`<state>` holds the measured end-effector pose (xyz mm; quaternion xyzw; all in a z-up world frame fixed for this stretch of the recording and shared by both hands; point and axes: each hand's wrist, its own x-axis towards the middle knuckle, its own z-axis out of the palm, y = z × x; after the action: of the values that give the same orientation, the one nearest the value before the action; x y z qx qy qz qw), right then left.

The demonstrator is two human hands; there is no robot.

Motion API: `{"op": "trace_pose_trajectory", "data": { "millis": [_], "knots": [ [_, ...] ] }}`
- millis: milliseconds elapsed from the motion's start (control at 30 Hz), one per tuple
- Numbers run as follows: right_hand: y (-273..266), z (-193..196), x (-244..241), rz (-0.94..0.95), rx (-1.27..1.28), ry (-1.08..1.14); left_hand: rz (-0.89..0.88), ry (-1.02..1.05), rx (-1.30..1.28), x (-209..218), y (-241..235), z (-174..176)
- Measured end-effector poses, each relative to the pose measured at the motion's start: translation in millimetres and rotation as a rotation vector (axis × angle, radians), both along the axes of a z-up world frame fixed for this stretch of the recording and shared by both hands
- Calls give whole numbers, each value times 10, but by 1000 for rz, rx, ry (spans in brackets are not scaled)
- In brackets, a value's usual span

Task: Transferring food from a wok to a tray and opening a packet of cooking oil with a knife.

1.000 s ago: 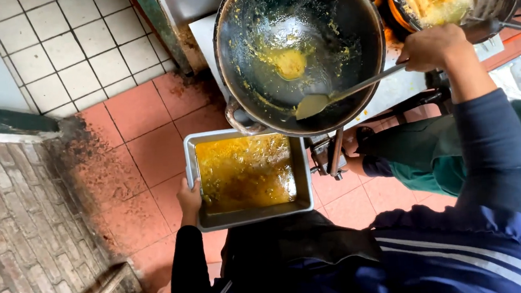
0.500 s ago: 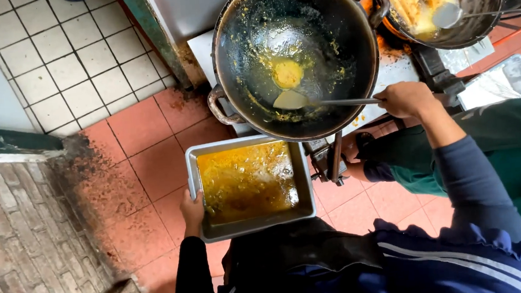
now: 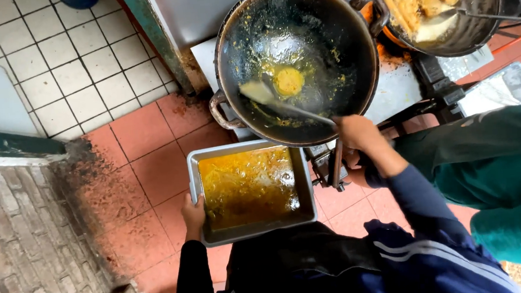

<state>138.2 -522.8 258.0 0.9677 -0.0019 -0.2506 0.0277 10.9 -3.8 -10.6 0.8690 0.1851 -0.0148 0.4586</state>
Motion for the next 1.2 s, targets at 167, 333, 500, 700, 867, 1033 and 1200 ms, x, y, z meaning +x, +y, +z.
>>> {"op": "trace_pose_trajectory", "data": {
  "millis": [167, 333, 500, 700, 867, 1033, 1200],
  "knots": [
    [226, -425, 403, -130, 196, -347, 10, 69, -7, 77, -6, -18],
    [229, -484, 462, -59, 89, -383, 3, 72, -18, 15, 14, 72],
    [-231, 198, -95, 82, -132, -259, -14, -19, -28, 37, 16, 7],
    [-797, 307, -572, -32, -275, -173, -17, 80, -32, 24, -2, 146],
    [-733, -281, -375, -87, -140, -86, -10, 65, -57, 28, -5, 193],
    [-526, -1063, 76, -88, 63, -271, 7, 36, -40, 31, -12, 147],
    [-147, -1327, 433, -129, 159, -353, 27, 73, -6, 37, 18, 44]
  ]
}}
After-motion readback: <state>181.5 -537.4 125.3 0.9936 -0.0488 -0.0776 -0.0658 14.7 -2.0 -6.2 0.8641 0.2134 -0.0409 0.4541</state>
